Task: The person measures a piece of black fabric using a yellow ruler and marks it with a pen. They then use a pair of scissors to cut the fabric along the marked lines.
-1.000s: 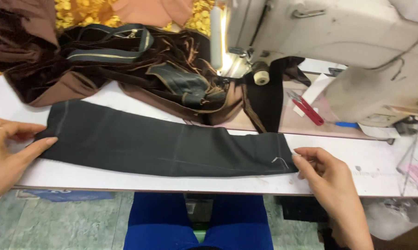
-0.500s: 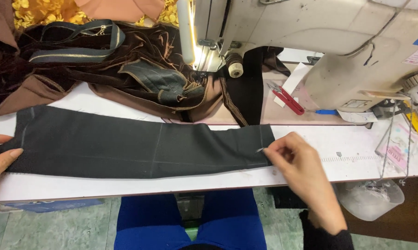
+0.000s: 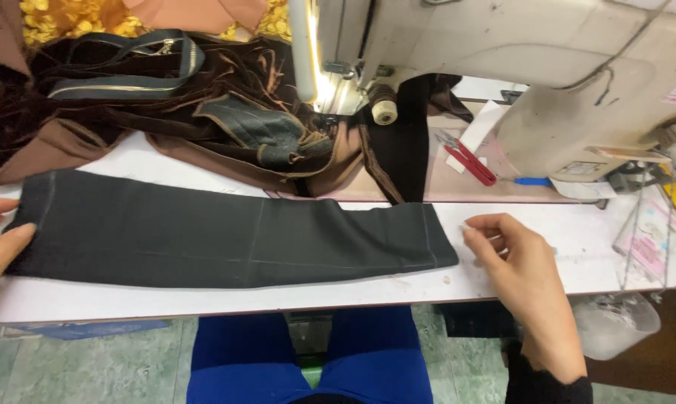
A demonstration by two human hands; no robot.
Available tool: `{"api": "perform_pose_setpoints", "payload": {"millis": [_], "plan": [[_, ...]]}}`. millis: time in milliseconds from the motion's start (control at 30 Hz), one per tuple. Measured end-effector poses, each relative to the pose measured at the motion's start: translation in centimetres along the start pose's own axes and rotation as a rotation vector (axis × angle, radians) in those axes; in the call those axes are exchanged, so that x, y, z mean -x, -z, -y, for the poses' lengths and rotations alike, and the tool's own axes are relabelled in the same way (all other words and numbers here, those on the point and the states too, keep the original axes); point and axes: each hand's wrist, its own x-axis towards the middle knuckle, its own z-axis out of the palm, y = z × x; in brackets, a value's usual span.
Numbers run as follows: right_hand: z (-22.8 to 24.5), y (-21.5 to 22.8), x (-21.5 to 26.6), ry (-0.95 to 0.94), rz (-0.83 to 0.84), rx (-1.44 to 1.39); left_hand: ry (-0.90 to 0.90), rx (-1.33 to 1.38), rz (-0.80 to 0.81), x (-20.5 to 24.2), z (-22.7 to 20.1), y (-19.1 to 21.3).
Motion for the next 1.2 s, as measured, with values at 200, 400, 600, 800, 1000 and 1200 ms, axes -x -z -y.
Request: {"api": "perform_pose_setpoints", "payload": {"millis": [200,400,600,800,1000,1200], "plan": [[-0.3,-1.7,0.1,0.030,0.059,-0.081,0.006,-0.128,-0.102,0.6,-11.6,3.4],[-0.4,-2.0,0.1,-0.003,0.103,-0.234,0.113,-0.193,-0.057,0.1,-14.4,4.3],[0.3,-2.1,0.5,-0.046,0.083,-0.320,0.186,-0.124,-0.066,0.1,-16.3,4.4],[-0.2,-2.2,0.4,-0.082,0.059,-0.278,0.175,-0.078,-0.081,0.6,-17.5,4.6],[-1.3,-2.5,-0.1,-0.045,0.045,-0.257,0.162,-0.036,-0.120,0.8,-17.5,4.4],[-1.7,-2.6,-0.3,-0.045,0.066,-0.253,0.198,-0.029,-0.084,0.1,-18.1,4.2]]}}
